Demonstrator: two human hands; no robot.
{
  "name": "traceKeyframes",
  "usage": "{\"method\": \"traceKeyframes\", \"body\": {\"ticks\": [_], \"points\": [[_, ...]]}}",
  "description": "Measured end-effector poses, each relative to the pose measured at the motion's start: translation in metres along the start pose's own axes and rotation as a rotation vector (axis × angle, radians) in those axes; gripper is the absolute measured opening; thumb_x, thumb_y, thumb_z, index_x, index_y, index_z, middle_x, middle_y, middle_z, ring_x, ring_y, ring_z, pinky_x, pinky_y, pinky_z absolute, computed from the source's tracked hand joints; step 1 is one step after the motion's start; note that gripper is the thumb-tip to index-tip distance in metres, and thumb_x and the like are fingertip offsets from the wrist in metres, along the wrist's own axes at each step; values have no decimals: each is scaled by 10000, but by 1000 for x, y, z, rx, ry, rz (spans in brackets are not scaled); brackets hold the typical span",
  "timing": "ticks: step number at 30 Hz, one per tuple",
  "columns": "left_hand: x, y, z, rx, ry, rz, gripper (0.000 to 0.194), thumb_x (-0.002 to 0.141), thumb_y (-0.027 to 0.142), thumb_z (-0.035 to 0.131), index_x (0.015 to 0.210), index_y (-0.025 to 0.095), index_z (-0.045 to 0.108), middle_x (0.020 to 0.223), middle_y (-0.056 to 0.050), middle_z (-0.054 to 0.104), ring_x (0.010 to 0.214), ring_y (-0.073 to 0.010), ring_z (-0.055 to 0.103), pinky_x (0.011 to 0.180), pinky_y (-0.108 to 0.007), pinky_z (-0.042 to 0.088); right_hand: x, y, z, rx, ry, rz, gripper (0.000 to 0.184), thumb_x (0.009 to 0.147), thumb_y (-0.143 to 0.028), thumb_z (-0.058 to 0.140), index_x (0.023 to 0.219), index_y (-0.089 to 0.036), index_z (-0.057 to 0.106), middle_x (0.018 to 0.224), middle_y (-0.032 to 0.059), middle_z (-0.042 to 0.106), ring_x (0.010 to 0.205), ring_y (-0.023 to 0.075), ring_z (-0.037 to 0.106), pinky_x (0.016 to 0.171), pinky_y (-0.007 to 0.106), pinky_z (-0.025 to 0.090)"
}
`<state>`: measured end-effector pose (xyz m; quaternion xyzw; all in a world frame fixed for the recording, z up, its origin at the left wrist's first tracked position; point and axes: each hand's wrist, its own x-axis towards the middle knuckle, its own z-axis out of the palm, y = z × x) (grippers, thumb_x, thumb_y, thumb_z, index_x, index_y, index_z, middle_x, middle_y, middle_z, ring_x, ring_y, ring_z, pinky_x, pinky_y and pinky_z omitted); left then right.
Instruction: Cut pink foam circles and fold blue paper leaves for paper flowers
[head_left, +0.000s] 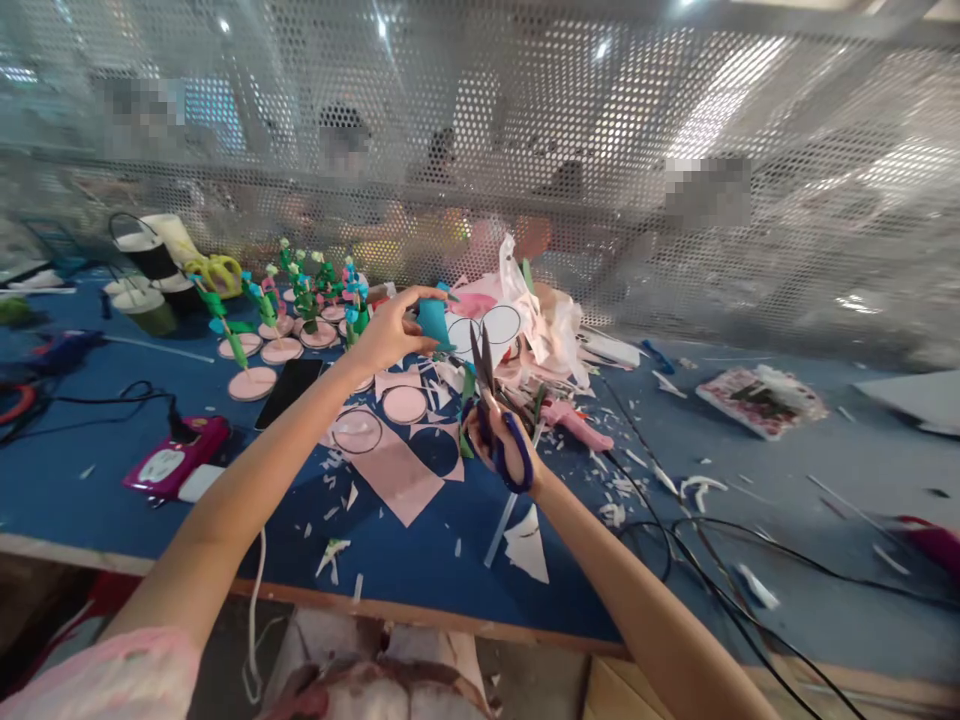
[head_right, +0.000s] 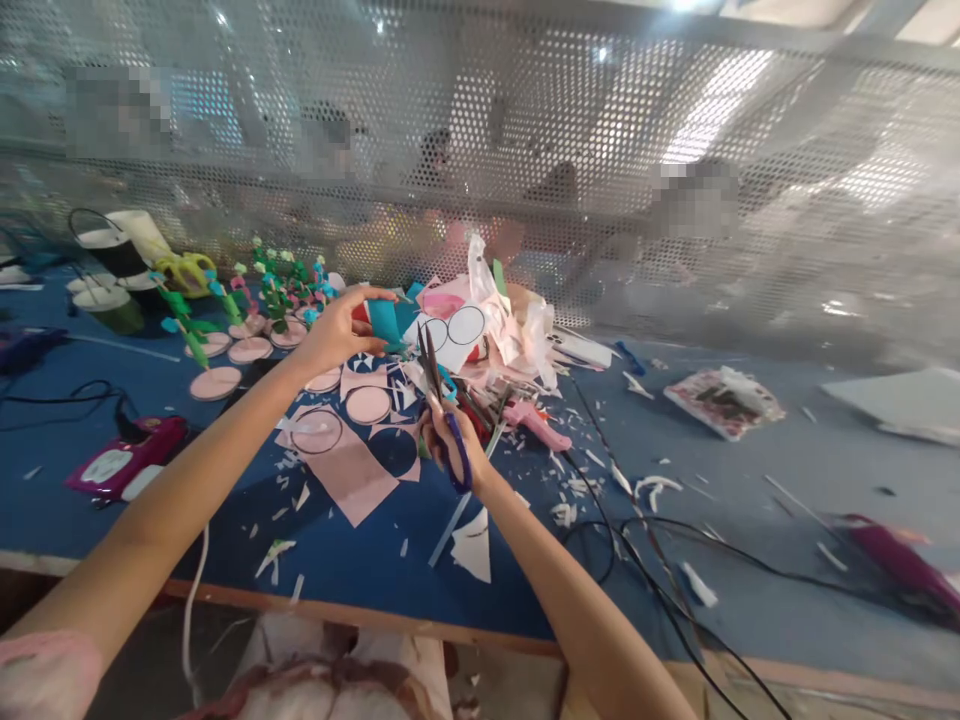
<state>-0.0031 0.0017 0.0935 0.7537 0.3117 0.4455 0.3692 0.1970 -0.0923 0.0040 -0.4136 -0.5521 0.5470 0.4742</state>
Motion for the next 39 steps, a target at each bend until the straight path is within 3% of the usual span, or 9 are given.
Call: {"method": "traceKeyframes", "body": {"ticks": [3,12,18,24,26,30,32,39], "points": [[-2,4,0,49,-29,44,640,614,254,785,1205,292,542,1187,-57,595,656,-133,653,570,-265,572,-1,2,3,-86,56,-19,511,717,-729,521,740,-226,436,501,-70,397,371,70,347,325,213,294],[-10,23,14,6,-132,23,691,605,241,785,1244,313,533,1247,-63,572,679,-118,643,585,-239,578,-5,0,6,-126,-2,-112,483,756,-703,500,731,-225,432,509,-59,413,389,77,359,358,225,308],[-8,22,16,-17,-107,-2,556,665,230,737,1198,252,581,1116,-63,637,669,-116,621,579,-233,564,-4,3,7,-73,5,-127,491,760,-706,491,740,-221,418,478,-77,378,381,72,346,361,218,282],[-12,30,18,37,-46,-7,592,650,104,706,1217,209,575,852,-13,671,597,-89,608,572,-197,533,-5,0,11,-89,6,-138,505,771,-705,473,747,-202,443,485,-79,382,380,60,331,376,217,294],[-13,32,18,63,-48,-8,594,650,97,700,1222,194,571,893,-28,684,602,-88,619,564,-185,528,-6,0,10,-100,1,-145,513,766,-709,477,754,-196,452,500,-74,388,397,61,337,382,216,284],[-13,33,19,138,-35,44,587,640,112,709,1207,198,584,1228,-86,608,597,-69,634,552,-180,534,-6,1,9,-109,-2,-153,514,767,-712,470,752,-198,442,508,-71,383,401,63,332,374,217,278],[-13,33,20,165,-29,63,575,658,133,702,1216,195,579,1298,-101,567,598,-68,643,555,-182,540,-6,2,8,-118,-9,-159,519,766,-717,463,751,-199,440,514,-72,384,393,60,324,370,219,282],[-18,40,22,190,-20,84,569,697,247,714,1242,181,565,1146,-92,669,670,-141,693,605,-218,572,-7,-2,8,-206,3,-149,481,818,-673,434,731,-200,432,512,-69,362,413,70,339,388,223,320]]}}
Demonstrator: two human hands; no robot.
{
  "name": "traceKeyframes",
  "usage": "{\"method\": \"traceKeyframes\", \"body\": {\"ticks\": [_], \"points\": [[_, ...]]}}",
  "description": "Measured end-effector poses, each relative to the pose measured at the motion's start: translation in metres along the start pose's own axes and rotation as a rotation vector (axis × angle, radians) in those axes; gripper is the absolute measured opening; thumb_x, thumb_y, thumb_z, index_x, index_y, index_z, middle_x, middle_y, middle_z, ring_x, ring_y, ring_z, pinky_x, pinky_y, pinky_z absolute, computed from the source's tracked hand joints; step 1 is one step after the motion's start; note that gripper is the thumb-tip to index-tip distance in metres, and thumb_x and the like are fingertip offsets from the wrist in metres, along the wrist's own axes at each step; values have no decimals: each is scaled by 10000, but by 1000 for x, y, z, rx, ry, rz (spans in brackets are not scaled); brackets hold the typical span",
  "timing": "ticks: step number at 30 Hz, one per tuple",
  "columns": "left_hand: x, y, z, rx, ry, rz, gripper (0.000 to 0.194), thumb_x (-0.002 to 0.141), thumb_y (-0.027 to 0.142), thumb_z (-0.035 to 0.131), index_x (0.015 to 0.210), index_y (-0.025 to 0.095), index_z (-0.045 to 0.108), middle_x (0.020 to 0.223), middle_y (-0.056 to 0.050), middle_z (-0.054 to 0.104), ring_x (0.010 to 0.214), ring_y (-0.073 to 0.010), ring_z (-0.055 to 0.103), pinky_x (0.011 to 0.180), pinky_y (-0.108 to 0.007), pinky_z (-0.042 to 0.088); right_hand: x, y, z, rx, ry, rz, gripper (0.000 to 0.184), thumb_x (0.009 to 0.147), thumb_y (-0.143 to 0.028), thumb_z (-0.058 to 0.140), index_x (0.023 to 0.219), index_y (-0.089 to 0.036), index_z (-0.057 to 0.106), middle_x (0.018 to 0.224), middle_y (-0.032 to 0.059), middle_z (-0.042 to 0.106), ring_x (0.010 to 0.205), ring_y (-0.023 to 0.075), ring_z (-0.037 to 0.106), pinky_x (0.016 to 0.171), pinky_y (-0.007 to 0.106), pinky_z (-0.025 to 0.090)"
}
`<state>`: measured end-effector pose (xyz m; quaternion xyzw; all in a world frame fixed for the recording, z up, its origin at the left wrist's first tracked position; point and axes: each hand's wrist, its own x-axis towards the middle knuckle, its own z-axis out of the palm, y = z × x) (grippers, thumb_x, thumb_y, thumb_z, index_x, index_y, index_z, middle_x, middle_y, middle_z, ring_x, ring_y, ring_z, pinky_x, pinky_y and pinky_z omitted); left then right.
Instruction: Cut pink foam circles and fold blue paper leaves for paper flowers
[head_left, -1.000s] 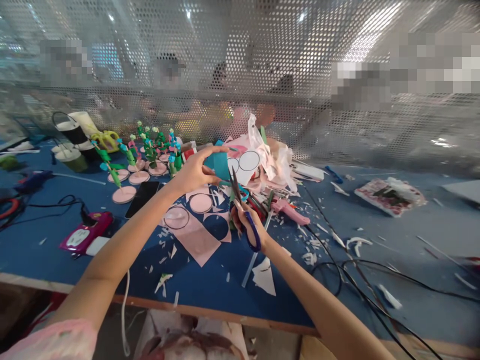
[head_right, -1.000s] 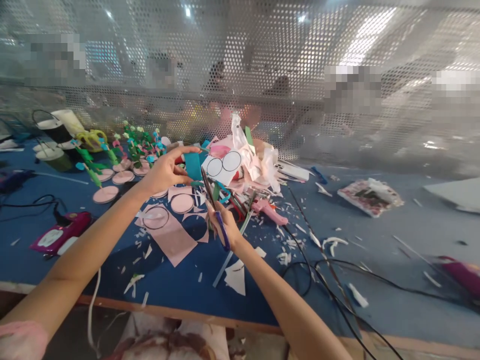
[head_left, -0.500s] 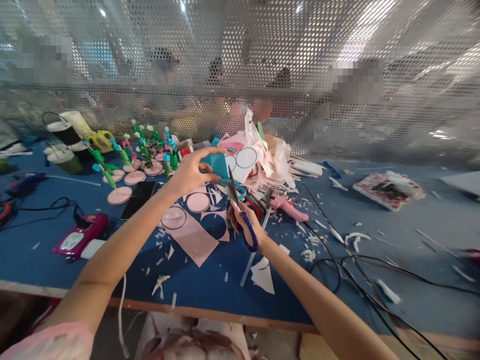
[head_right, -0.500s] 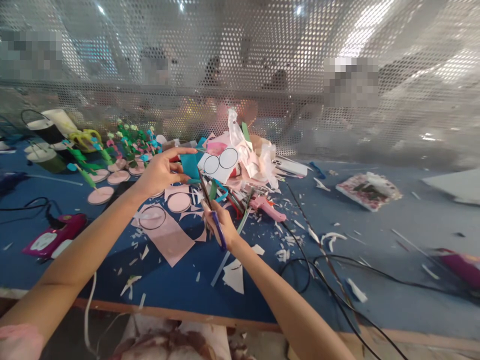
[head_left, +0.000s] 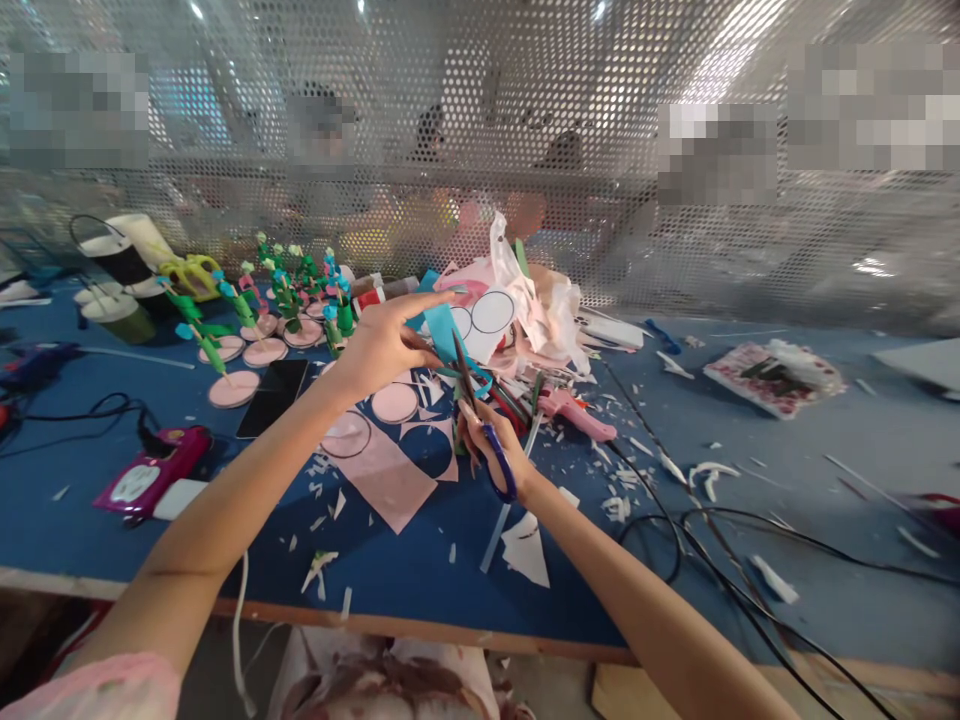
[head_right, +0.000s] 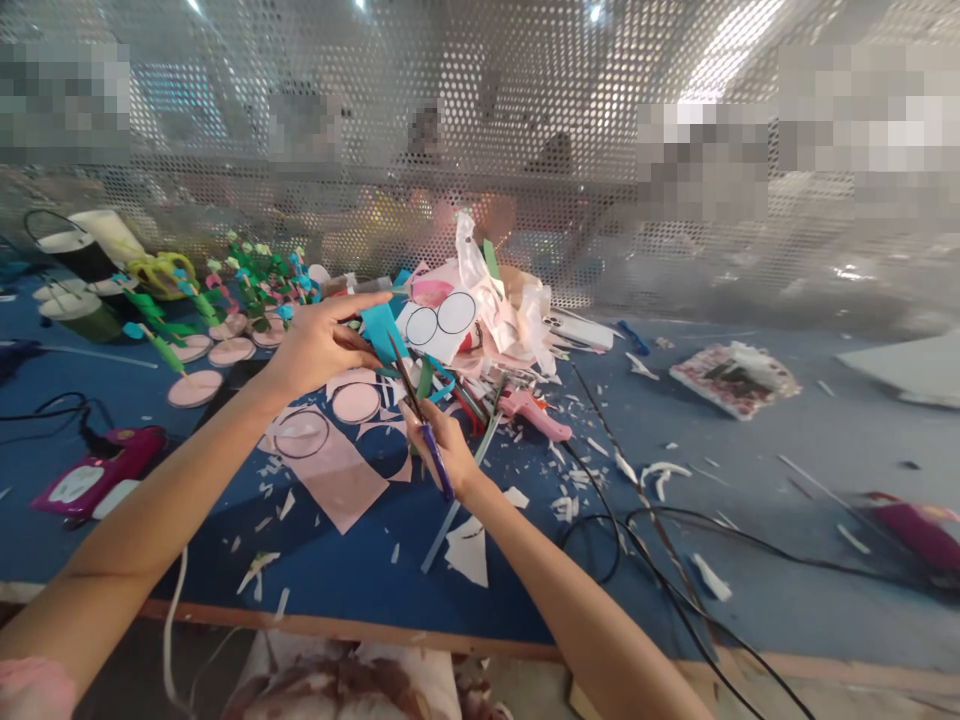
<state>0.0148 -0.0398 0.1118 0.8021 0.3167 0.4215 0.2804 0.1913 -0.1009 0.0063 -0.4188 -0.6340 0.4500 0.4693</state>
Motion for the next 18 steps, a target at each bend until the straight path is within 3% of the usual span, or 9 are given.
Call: {"method": "traceKeyframes", "body": {"ticks": [4,13,18], "points": [[0,0,0,-18,-8,10,541,689,234,719,1210,174,589,1063,-72,702,667,-142,693,613,-220,574,0,-4,-1,1,-2,6,494,805,-689,435,715,-204,419,491,-71,346,421,73,327,389,222,302],[0,-4,-2,57,-50,52,585,696,249,709,1260,222,555,1231,-99,627,577,-87,638,512,-195,531,-1,-8,0,-10,-24,0,516,792,-713,426,693,-207,399,491,-69,355,413,66,325,383,221,278],[2,-7,-3,91,-59,68,585,704,227,681,1274,214,549,1186,-89,656,560,-57,589,508,-169,502,-1,-6,-1,-16,-24,0,543,768,-745,420,690,-208,396,506,-63,370,406,67,324,375,229,280]]}}
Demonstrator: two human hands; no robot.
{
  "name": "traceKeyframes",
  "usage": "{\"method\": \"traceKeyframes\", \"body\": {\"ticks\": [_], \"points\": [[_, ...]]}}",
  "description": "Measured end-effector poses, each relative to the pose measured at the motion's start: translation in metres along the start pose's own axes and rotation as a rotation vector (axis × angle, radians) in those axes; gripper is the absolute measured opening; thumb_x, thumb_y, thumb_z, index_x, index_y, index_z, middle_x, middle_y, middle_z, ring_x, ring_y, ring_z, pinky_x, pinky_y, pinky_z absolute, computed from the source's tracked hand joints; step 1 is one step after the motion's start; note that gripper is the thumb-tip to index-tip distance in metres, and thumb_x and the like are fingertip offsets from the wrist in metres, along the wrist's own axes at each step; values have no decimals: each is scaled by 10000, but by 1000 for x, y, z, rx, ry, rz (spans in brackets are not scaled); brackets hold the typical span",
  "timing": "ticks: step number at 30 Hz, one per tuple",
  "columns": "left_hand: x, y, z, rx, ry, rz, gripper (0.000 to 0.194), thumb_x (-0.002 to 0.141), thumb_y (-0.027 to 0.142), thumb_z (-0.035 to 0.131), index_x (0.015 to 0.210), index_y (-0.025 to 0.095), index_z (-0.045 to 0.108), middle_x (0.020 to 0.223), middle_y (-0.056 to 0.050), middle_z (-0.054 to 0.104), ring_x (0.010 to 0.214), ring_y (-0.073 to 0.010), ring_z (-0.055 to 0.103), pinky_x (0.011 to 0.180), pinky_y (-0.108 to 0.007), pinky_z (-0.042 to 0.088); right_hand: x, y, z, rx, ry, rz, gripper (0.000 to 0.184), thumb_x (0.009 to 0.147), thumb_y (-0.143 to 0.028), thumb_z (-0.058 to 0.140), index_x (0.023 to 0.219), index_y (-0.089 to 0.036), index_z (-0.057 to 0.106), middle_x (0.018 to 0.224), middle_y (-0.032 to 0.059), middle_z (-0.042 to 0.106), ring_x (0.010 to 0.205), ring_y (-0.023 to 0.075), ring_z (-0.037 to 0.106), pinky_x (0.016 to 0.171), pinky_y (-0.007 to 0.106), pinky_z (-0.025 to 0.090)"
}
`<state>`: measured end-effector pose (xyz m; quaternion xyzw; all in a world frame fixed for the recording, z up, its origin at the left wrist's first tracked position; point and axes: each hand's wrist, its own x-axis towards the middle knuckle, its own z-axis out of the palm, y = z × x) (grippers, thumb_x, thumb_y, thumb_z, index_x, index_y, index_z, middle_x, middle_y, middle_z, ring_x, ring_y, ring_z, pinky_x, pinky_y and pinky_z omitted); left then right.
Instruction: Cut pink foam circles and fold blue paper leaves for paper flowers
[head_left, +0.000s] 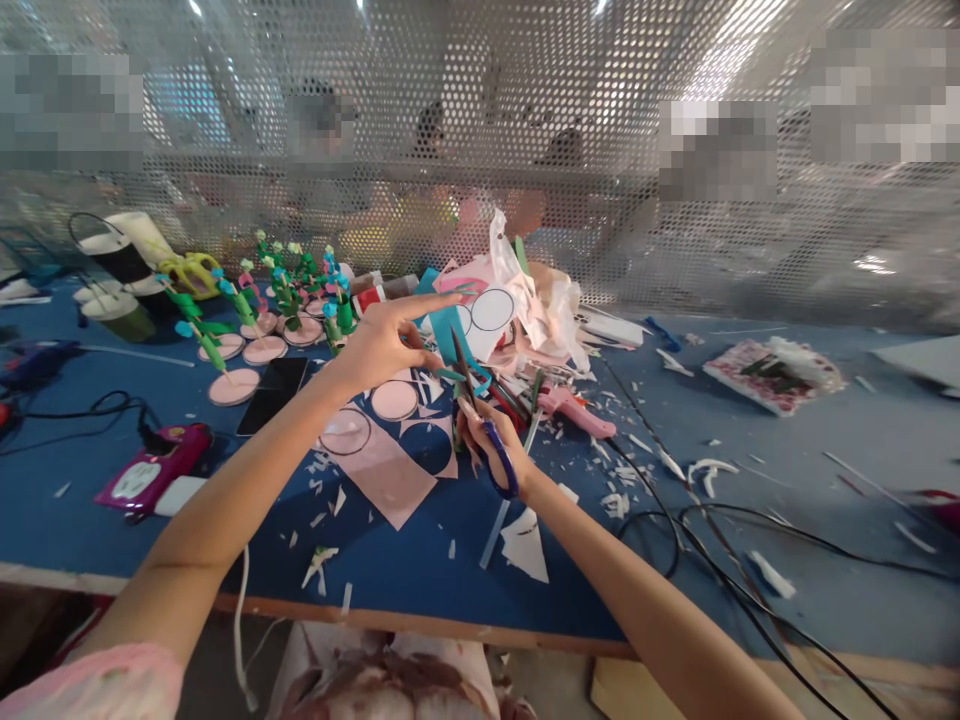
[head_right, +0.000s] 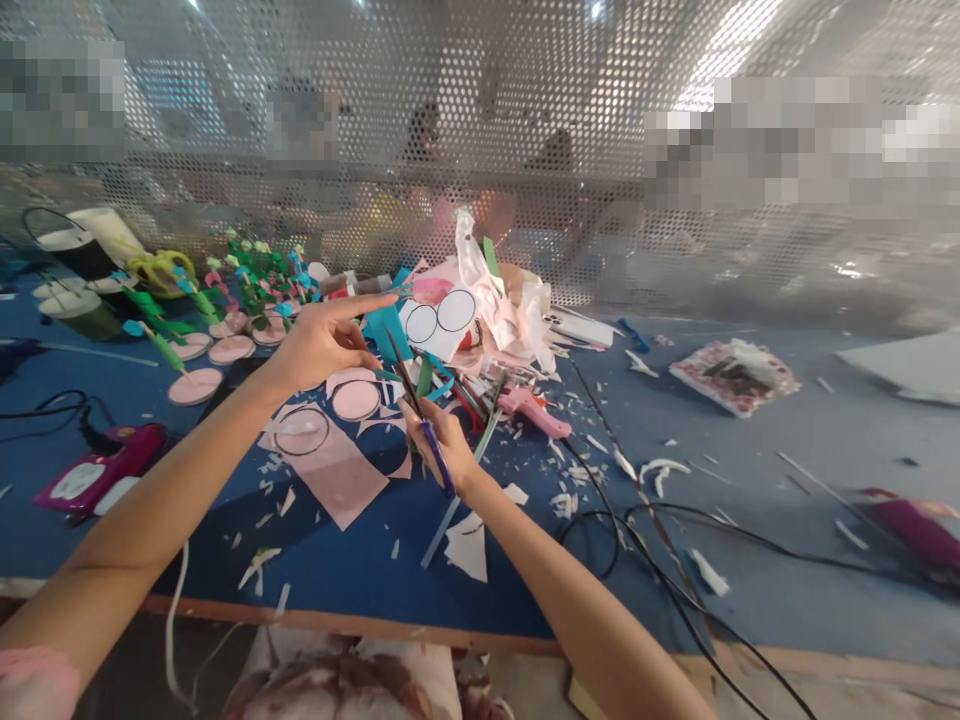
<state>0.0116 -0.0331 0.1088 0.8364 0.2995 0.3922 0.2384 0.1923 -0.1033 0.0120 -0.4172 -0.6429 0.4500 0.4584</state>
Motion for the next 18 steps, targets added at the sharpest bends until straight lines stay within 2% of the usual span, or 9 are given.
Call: {"method": "traceKeyframes", "body": {"ticks": [14,18], "points": [[1,1,0,-37,2,-17,581,679,241,691,1248,227,576,1231,-77,632,559,-60,573,548,-202,527,0,6,-2,-43,4,-25,502,818,-695,404,690,-209,390,522,-53,372,434,80,332,423,247,279],[0,2,0,-35,-2,-19,583,681,252,693,1251,236,572,1181,-71,660,576,-80,593,544,-210,531,0,8,-2,-53,13,-40,481,836,-669,403,695,-209,402,516,-53,366,454,85,332,433,243,278]]}}
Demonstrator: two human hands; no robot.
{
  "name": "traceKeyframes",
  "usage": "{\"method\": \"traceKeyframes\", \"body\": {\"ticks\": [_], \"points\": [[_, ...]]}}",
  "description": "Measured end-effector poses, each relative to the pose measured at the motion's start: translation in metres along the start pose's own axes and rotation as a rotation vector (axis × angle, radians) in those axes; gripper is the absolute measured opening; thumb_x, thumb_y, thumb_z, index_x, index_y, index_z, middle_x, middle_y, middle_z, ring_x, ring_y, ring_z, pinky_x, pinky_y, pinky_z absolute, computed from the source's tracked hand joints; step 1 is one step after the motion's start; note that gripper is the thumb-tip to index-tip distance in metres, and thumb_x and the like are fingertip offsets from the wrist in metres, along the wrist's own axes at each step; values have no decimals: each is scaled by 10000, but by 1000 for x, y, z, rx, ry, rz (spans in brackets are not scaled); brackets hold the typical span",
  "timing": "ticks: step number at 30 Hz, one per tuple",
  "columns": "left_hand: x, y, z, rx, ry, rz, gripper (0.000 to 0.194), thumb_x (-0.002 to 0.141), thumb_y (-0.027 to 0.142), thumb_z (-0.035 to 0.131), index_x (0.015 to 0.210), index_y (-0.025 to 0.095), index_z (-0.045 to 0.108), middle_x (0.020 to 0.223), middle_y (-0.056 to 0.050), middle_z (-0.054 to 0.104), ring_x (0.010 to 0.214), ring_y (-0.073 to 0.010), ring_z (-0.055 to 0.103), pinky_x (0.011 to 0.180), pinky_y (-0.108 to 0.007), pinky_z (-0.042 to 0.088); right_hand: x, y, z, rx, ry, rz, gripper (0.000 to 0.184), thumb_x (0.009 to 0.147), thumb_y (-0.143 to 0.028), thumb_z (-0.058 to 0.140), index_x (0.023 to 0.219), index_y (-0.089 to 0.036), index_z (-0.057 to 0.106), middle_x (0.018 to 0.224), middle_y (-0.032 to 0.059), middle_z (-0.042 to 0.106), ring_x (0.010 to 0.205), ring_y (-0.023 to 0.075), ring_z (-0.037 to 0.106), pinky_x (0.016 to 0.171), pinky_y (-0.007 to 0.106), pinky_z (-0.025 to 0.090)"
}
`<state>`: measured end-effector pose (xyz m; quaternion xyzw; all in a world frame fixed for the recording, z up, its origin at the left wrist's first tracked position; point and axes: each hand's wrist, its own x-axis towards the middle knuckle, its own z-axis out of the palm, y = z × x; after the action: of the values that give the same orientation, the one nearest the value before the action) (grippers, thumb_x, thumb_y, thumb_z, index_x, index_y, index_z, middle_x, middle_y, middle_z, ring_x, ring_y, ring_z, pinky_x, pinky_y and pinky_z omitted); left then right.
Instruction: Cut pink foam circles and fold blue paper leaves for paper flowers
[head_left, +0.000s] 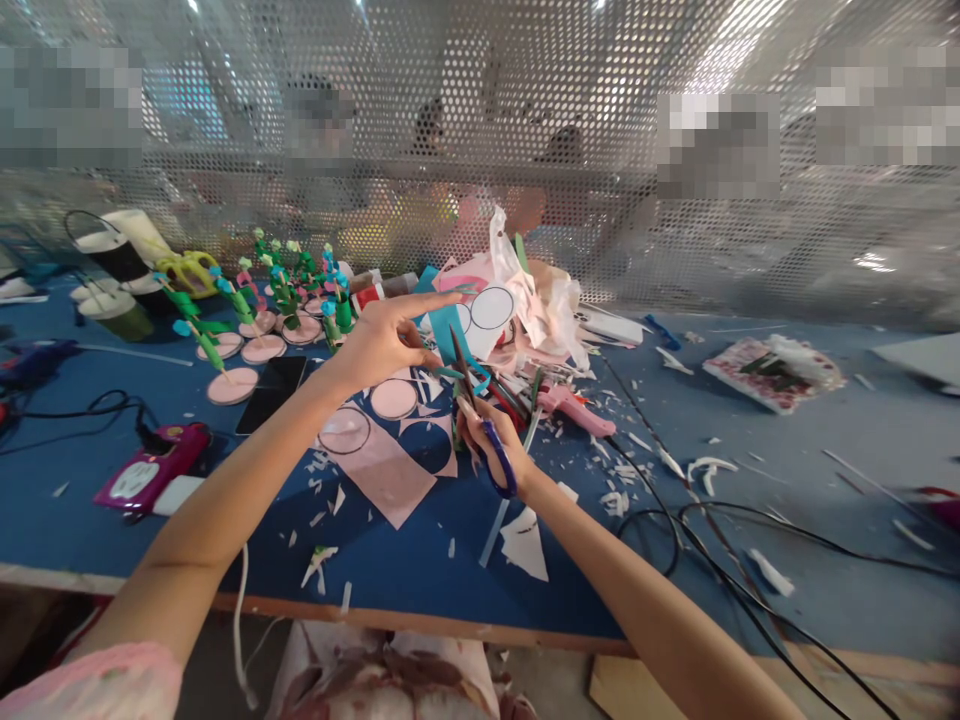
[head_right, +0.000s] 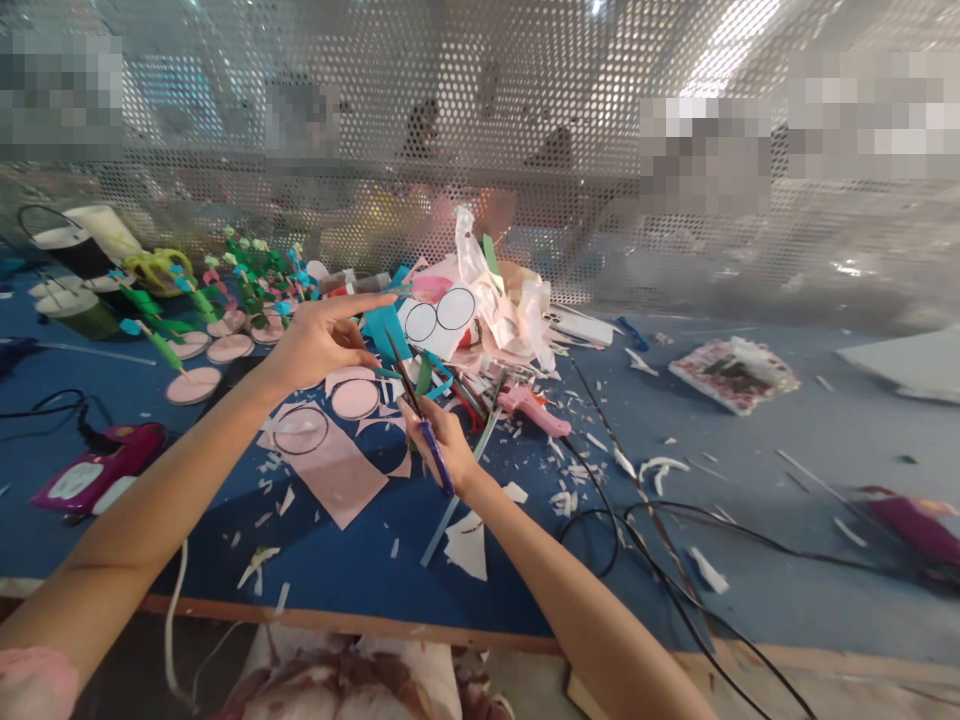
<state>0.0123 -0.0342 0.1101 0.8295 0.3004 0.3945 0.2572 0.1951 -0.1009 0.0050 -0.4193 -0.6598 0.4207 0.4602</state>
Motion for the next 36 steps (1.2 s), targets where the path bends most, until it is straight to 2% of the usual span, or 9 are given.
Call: {"method": "traceKeyframes", "body": {"ticks": [9,14,25,36], "points": [[1,0,0,71,15,10,571,691,248,687,1250,229,574,1149,-66,672,565,-71,587,523,-192,510,0,-2,2,28,20,17,503,822,-692,389,710,-202,419,550,-47,372,467,85,340,440,240,281],[1,1,0,34,10,8,576,693,258,687,1256,214,570,1175,-76,659,555,-57,568,533,-187,511,1,-1,1,8,10,-7,518,814,-706,388,686,-205,403,546,-43,381,471,88,352,456,251,284],[0,0,0,46,10,10,577,709,272,684,1269,219,554,1131,-74,682,587,-82,590,541,-200,501,1,-3,1,-20,17,-13,525,816,-708,382,671,-204,403,540,-47,355,475,84,319,460,256,263],[0,0,0,10,24,2,585,670,239,715,1240,241,583,1141,-67,679,559,-80,584,529,-204,514,0,2,1,-2,8,-11,488,840,-663,399,681,-202,410,544,-51,356,455,78,327,445,247,268]]}}
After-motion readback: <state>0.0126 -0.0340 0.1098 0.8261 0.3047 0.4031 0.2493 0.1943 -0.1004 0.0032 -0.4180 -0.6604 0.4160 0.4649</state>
